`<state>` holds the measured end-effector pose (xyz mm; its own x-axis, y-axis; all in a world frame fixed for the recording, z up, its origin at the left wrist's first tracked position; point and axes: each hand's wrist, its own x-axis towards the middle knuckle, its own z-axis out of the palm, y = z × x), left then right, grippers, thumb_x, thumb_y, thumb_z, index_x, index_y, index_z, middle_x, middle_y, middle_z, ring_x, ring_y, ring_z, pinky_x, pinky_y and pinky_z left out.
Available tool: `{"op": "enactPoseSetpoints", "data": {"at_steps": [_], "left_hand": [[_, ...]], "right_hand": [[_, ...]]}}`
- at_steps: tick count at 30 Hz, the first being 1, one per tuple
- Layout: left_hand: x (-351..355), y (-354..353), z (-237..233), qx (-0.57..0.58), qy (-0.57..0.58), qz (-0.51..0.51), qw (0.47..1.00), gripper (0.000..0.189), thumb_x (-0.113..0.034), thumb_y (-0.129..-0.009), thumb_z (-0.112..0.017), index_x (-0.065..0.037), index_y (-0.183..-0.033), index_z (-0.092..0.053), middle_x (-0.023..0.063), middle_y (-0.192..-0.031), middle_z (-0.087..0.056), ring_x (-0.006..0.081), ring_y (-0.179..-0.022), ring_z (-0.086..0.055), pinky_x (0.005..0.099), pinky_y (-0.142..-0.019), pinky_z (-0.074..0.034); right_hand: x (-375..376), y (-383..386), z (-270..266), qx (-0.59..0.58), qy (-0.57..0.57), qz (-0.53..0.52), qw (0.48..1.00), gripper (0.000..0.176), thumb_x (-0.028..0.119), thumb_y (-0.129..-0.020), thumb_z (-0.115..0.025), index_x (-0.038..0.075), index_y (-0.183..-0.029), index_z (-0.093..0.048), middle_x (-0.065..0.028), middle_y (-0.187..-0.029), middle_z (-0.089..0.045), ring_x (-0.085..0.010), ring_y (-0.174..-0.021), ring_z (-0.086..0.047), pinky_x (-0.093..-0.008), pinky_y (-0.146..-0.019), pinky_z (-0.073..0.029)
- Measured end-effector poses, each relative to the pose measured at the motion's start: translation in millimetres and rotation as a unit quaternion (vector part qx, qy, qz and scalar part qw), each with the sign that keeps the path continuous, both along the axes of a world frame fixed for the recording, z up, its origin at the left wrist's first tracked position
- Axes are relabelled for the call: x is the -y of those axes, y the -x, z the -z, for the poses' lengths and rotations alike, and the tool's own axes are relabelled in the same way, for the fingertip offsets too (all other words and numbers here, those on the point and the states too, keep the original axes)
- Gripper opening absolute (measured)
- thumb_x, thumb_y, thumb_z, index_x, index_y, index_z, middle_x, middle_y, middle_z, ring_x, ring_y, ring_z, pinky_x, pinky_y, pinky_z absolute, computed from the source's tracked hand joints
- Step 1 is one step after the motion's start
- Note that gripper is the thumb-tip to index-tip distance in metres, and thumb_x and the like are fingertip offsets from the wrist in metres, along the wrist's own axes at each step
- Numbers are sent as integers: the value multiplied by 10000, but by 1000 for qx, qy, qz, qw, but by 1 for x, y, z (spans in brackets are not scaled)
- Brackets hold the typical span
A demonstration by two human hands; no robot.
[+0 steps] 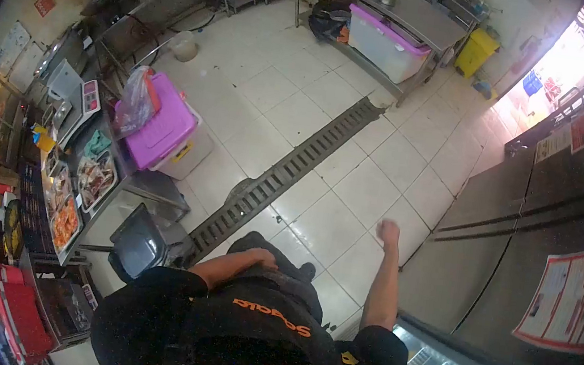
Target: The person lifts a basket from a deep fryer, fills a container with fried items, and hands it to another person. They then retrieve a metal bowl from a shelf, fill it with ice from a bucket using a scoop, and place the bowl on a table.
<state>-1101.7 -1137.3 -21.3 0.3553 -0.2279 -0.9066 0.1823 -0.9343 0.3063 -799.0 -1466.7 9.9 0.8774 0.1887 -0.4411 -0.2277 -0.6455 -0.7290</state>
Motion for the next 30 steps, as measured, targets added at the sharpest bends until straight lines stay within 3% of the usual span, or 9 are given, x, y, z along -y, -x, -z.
{"op": "enactPoseSetpoints", "data": {"at_steps": [2,4,6,11,14,20,23,27,30], "left_hand": [[-7,-43,-11,-36,-36,110,993,610,-579,-827,-406,-147,-1250,-479,89,-1300,-443,321,-1205,-390,602,-940,-261],[-34,-89,45,-64,-70,133,987,704,-657,-774,-429,-190,-1300,-423,60,-1364,-367,306,-1276,-285,715,-911,-110],[-60,-144,50,-83,-56,140,985,666,-602,-758,-480,-185,-1275,-450,58,-1333,-401,303,-1232,-335,658,-906,-175],[-165,-295,66,-168,11,88,982,583,-466,-717,-608,-172,-1212,-516,52,-1256,-486,294,-1121,-459,514,-894,-335],[-241,-369,77,-186,36,39,981,535,-400,-714,-645,-180,-1190,-540,43,-1227,-519,286,-1074,-512,449,-886,-405],[-348,-442,114,-102,85,-52,990,404,-362,-676,-668,-110,-991,-655,114,-1022,-619,245,-899,-591,415,-795,-435],[-400,-490,116,-157,68,-126,977,414,-370,-665,-669,-123,-997,-651,98,-1034,-618,234,-922,-587,408,-797,-436],[-487,-539,69,66,21,-170,983,421,-382,-687,-643,-169,-1050,-630,61,-1023,-626,241,-931,-584,391,-784,-448],[-570,-620,54,-160,120,-159,967,387,-337,-720,-644,-121,-1041,-614,71,-999,-617,183,-907,-576,389,-876,-388]], "right_hand": [[-78,-34,-98,-69,-221,151,961,170,207,-847,-496,67,-918,-561,-51,-777,-597,-141,-653,-552,-266,-587,-462],[-120,-84,-109,-94,-241,77,963,206,219,-853,-492,68,-986,-538,-51,-807,-599,-134,-633,-551,-266,-585,-469],[-150,-136,-114,-107,-217,29,970,226,227,-854,-498,66,-1009,-528,-51,-818,-600,-129,-628,-550,-267,-584,-472],[-170,-211,-14,-139,-110,97,979,182,220,-837,-536,55,-912,-528,-60,-775,-586,-142,-611,-553,-278,-507,-443],[-123,-194,73,-316,-57,244,915,87,146,-824,-496,65,-808,-524,-98,-706,-567,-173,-544,-535,-296,-436,-425],[-179,-118,45,-288,-88,146,943,196,211,-877,-435,45,-829,-527,-149,-799,-582,-220,-618,-556,-359,-520,-462],[-234,-166,49,-347,-67,154,923,204,214,-862,-444,50,-776,-528,-139,-755,-576,-220,-594,-549,-365,-512,-450],[-328,-288,81,-360,-53,111,925,225,219,-842,-455,56,-706,-530,-126,-697,-568,-221,-563,-541,-372,-502,-435],[-406,-409,106,-334,-41,58,940,247,223,-827,-464,61,-653,-531,-116,-653,-562,-221,-539,-534,-377,-494,-424]]}}
